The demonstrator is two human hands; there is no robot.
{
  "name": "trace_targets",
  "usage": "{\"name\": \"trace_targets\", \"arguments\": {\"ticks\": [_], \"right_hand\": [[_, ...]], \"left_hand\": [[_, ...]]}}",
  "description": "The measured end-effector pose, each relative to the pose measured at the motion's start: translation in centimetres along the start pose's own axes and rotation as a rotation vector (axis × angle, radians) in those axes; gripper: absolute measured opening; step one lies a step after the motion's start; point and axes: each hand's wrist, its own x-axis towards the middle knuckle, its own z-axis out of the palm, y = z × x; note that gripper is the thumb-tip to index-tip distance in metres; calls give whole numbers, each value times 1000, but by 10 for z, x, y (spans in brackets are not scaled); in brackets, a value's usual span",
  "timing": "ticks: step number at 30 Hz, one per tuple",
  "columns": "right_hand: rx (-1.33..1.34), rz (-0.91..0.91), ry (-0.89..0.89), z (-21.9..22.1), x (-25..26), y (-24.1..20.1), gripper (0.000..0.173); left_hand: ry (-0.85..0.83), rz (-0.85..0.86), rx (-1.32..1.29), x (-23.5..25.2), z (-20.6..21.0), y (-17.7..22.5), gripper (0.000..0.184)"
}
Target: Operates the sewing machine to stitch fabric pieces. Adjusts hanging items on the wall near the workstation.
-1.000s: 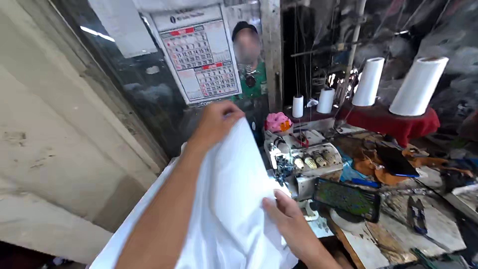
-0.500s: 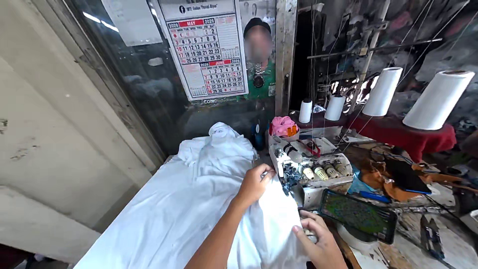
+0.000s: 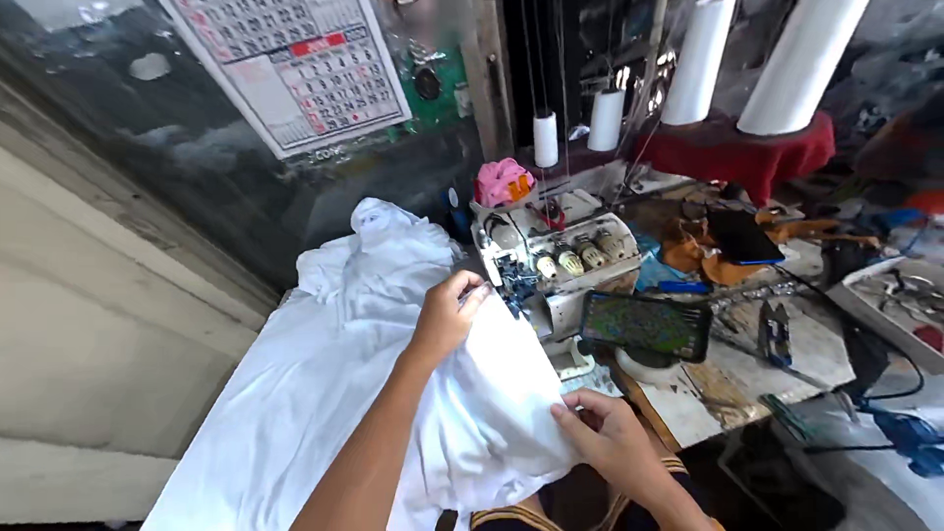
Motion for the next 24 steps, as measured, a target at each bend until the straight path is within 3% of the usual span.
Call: {"name": "trace_targets", "arguments": {"ticks": [3,7,14,24], "right_hand": [[6,-46,75,1,-3,3,19],[62,-12,147,3,2,9,19],[95,-59,-1,-7,-37,-23,14],[57,-20,80,9,-53,5,16]], "left_hand": [[-71,-21,81,0,-6,6,17],[82,-18,45,-7,11,3,15],[-79,-16,148,-28,2,7,15],[-14,-86,265,-38,10,21,13]]}}
